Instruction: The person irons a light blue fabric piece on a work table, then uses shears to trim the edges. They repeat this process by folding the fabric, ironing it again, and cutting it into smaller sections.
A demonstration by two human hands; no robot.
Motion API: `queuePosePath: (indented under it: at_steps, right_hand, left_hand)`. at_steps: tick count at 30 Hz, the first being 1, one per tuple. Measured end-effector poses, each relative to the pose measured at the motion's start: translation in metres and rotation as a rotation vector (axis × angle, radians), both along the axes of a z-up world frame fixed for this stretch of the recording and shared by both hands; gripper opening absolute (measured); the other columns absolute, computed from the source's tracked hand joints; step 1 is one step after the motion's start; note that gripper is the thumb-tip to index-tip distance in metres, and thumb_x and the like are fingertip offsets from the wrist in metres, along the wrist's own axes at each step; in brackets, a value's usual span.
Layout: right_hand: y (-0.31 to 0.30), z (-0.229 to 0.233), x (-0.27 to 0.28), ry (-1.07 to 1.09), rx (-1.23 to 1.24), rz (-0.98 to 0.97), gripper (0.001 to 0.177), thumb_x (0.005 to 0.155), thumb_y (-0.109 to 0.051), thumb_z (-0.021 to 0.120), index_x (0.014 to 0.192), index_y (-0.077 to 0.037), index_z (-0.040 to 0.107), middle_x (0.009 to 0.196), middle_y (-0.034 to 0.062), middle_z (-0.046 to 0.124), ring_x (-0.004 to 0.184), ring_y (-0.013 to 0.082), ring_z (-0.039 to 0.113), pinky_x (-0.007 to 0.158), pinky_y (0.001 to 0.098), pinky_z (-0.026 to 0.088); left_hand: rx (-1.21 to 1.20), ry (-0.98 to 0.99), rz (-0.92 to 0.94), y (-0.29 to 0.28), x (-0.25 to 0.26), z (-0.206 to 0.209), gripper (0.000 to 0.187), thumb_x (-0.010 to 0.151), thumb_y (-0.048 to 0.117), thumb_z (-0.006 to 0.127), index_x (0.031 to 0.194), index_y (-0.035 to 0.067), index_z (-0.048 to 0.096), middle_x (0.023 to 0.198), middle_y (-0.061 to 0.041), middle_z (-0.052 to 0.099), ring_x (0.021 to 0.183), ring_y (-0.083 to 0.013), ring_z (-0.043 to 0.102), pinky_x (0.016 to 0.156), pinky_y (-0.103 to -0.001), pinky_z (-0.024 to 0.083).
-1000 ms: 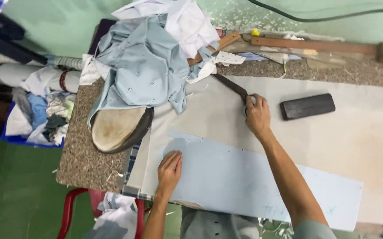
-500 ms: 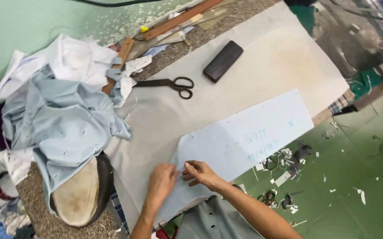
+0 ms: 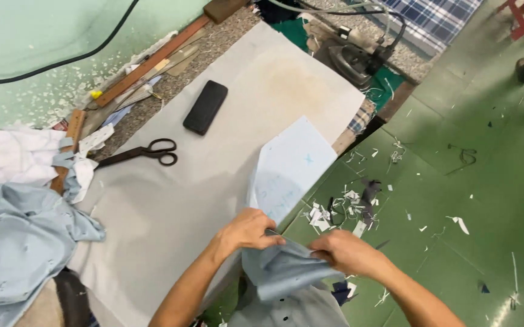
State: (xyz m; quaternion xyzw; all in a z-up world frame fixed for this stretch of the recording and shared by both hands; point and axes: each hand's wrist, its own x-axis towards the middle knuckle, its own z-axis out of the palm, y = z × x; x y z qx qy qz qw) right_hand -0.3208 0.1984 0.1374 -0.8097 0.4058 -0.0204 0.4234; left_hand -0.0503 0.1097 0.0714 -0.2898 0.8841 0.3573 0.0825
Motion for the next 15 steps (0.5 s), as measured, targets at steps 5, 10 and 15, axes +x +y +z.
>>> queuePosePath:
  at_steps: [5, 10, 15]
  right_hand:
    - [0.013, 0.027, -0.164, 0.363, -0.251, -0.226, 0.025, 0.094, -0.026, 0.059, 0.112, -0.032, 0.075, 0.087, -0.0078, 0.078, 0.080, 0.0201, 0.072, 0.062, 0.0396, 0.055]
    - [-0.008, -0.006, -0.251, 0.270, -0.266, -0.316, 0.019, 0.089, -0.026, 0.067, 0.100, -0.032, 0.081, 0.071, -0.0124, 0.077, 0.065, 0.0112, 0.068, 0.057, 0.0302, 0.053]
    - [-0.070, -0.028, -0.263, 0.274, 0.060, -0.276, 0.019, 0.086, -0.032, 0.073, 0.095, -0.026, 0.088, 0.071, -0.0089, 0.087, 0.052, 0.0125, 0.063, 0.056, 0.0281, 0.051]
  left_hand:
    - [-0.186, 0.009, 0.102, 0.036, -0.029, -0.029, 0.031, 0.096, 0.038, 0.073, 0.078, 0.012, 0.068, 0.067, -0.006, 0.068, 0.061, -0.0321, 0.064, 0.053, -0.046, 0.048]
    - [-0.102, -0.101, 0.274, 0.134, -0.021, -0.084, 0.020, 0.088, 0.030, 0.078, 0.084, 0.014, 0.067, 0.075, -0.011, 0.071, 0.073, -0.0398, 0.069, 0.058, -0.054, 0.051]
    - [0.213, -0.521, 0.859, 0.220, 0.049, -0.080, 0.032, 0.088, 0.056, 0.076, 0.085, 0.025, 0.070, 0.079, 0.000, 0.075, 0.080, -0.0280, 0.071, 0.071, -0.045, 0.051]
